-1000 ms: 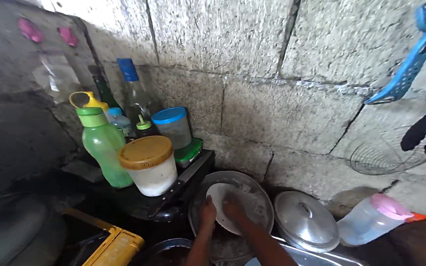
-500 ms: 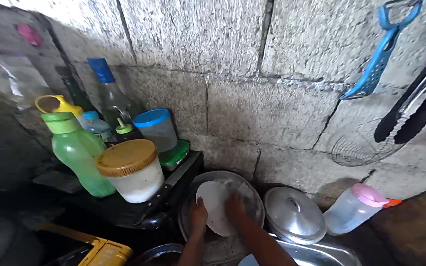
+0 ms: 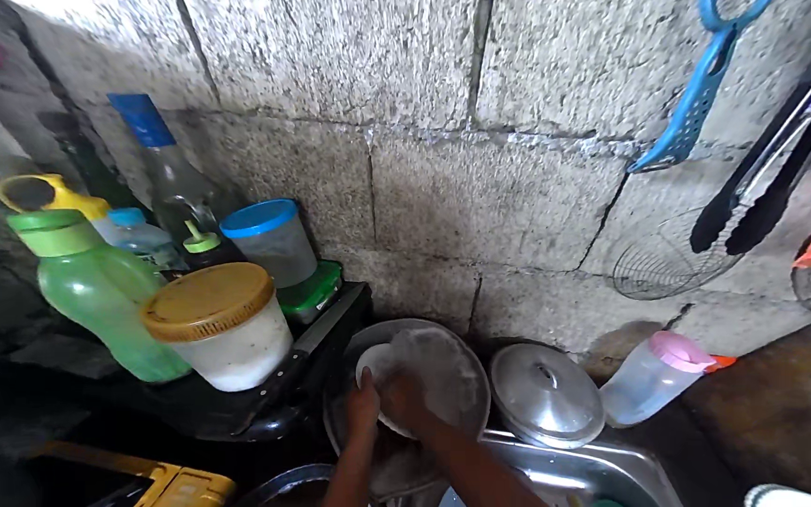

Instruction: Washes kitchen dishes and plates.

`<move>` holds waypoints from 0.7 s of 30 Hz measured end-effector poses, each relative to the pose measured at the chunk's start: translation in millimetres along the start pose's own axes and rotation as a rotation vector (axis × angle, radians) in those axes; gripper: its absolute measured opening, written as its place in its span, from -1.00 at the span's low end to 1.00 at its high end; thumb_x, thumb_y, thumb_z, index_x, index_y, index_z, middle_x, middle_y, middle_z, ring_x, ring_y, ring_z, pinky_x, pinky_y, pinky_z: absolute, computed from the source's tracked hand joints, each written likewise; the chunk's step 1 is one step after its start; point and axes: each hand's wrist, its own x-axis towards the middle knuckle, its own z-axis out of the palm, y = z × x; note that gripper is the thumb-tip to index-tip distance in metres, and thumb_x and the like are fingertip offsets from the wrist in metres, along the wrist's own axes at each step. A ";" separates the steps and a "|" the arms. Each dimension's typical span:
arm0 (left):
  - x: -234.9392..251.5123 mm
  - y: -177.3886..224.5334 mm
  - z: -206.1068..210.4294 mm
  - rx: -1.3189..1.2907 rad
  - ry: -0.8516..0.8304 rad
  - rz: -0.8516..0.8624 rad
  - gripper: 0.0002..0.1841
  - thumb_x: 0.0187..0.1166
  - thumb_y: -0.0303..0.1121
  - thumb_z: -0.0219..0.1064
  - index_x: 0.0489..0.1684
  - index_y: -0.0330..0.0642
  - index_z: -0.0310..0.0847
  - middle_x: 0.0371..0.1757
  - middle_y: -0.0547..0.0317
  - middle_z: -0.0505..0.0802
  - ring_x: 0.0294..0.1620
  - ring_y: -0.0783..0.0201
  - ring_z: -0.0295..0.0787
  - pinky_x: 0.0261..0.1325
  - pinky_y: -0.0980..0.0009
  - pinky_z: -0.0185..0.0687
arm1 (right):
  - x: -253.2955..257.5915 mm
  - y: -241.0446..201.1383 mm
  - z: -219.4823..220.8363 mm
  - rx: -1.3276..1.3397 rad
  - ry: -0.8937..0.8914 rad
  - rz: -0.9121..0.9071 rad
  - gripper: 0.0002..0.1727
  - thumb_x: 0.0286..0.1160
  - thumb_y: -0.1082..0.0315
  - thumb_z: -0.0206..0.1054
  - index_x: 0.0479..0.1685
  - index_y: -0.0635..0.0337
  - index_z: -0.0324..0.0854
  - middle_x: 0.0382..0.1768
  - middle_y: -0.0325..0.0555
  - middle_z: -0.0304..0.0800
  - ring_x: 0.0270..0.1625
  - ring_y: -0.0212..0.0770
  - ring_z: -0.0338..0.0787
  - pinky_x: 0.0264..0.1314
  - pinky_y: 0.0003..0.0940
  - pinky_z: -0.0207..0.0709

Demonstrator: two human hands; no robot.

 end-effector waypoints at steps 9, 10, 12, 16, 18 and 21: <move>-3.9 7.6 -7.3 0.168 0.077 0.311 -0.54 0.84 -0.39 0.05 0.66 -0.39 0.34 0.44 -0.41 0.68 0.53 -0.25 0.58 0.59 -0.17 0.38 | -36.9 5.9 -5.9 0.081 -0.108 -0.137 -0.27 0.89 0.08 -0.08 0.95 0.12 -0.22 0.92 0.25 -0.36 0.92 0.37 -0.24 0.88 0.32 -0.19; -9.9 12.7 -11.6 0.226 0.112 0.405 -0.54 0.84 -0.38 0.05 0.66 -0.36 0.37 0.40 -0.41 0.71 0.47 -0.30 0.63 0.54 -0.23 0.41 | -39.8 20.7 -6.3 0.098 -0.099 -0.162 -0.27 0.87 0.09 0.00 0.91 0.23 -0.07 0.90 0.26 -0.20 0.92 0.35 -0.16 0.90 0.25 -0.17; -21.0 28.8 -20.9 0.314 0.196 0.608 -0.56 0.82 -0.38 0.06 0.61 -0.33 0.46 0.27 -0.42 0.80 0.28 -0.39 0.76 0.36 -0.34 0.51 | -38.5 42.5 -17.9 0.112 -0.091 -0.019 -0.24 0.77 0.05 0.20 0.79 0.38 0.17 0.77 0.34 0.21 0.82 0.29 0.21 0.84 0.17 0.09; -41.3 60.7 -37.4 0.206 0.215 0.832 -0.60 0.79 -0.42 0.11 0.49 -0.45 0.52 0.09 -0.43 0.85 0.11 -0.32 0.84 0.25 -0.25 0.61 | -49.0 34.7 -72.4 0.538 0.045 0.266 -0.25 0.73 0.11 0.29 0.76 0.39 0.19 0.66 0.39 0.37 0.71 0.22 0.39 0.74 0.12 0.25; -39.2 63.4 -39.5 0.041 0.120 0.772 -0.61 0.79 -0.43 0.13 0.46 -0.49 0.50 0.13 -0.35 0.83 0.16 -0.02 0.84 0.35 0.05 0.64 | -52.2 33.8 -96.7 0.936 0.097 0.360 -0.38 0.76 0.10 0.24 0.66 0.27 0.31 0.46 0.22 0.58 0.45 0.05 0.61 0.45 0.04 0.51; -18.2 46.4 -26.1 -0.232 -0.034 0.518 -0.60 0.78 -0.45 0.15 0.51 -0.47 0.40 0.19 -0.23 0.77 0.09 0.26 0.79 0.23 0.32 0.70 | -55.7 47.9 -117.3 1.259 0.222 0.308 -0.54 0.80 0.26 0.17 0.56 0.24 0.33 0.14 0.16 0.75 0.06 -0.03 0.82 0.09 -0.07 0.74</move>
